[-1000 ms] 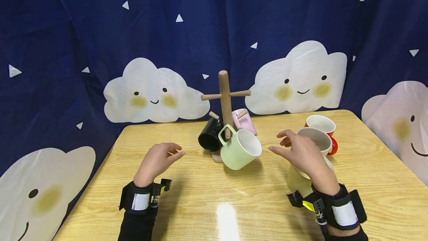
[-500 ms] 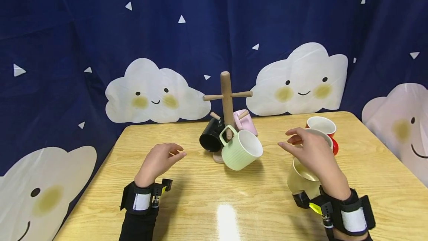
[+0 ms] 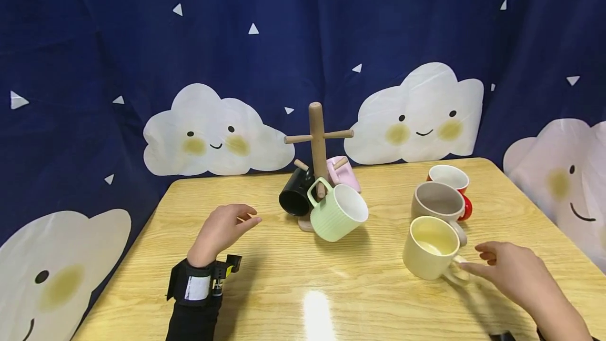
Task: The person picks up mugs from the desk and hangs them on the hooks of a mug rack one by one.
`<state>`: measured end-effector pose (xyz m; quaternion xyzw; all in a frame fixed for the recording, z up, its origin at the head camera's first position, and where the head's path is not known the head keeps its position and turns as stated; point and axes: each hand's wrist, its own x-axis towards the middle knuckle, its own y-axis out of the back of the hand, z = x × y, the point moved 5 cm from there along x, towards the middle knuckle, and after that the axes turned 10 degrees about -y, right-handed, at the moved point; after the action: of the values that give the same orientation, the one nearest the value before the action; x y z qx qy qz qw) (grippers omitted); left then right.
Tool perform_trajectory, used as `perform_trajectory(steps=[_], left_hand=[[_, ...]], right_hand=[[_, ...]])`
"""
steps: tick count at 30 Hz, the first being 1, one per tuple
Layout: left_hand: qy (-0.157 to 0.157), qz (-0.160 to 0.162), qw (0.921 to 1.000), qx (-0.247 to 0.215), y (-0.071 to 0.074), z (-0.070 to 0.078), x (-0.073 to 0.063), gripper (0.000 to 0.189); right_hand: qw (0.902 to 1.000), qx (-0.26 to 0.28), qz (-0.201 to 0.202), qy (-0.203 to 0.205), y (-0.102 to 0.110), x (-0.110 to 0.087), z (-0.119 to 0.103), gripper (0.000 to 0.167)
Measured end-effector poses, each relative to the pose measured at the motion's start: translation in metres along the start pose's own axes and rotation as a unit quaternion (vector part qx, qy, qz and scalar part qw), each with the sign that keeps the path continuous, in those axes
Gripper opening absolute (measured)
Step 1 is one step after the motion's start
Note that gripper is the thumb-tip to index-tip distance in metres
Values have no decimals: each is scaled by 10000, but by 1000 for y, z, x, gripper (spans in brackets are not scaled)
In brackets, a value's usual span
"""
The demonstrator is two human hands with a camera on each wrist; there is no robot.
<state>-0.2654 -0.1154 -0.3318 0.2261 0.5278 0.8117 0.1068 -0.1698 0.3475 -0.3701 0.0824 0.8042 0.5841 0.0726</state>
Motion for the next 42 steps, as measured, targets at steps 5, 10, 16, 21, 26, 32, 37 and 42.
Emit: perform_trajectory(steps=[5,10,16,21,26,32,37,42], left_hand=[[-3,8,10000,-36,0,0,-1,29],[-46,31,10000,-16,-1,2,1,28],[-45,67,10000,-9,-2,2,2,29],[-75,104,9999,-89,-2,3,2,30],[-37,153,9998,-113,-1,3,2,29],[-58,190,9996,-178,1,4,2,30],[-110,217,9994,-241,1,5,1,28],[-163,191,9993,-267,1,7,1,28]], right_hand=[[9989,463,1,60,-32,-10,14,38],[9932,980,636,14,-40,-14,18,27],[9830,1546,949,-269,-44,-17,20,32],[9772,1648,1297,-333,-37,-21,16,33],[9666,2198,1309,-165,-19,-28,3,24],[9503,2838,1260,214,13,-32,-31,23],[9349,3184,1399,712,26,-32,-74,22],[9057,3210,2137,1762,31,-35,-119,25]])
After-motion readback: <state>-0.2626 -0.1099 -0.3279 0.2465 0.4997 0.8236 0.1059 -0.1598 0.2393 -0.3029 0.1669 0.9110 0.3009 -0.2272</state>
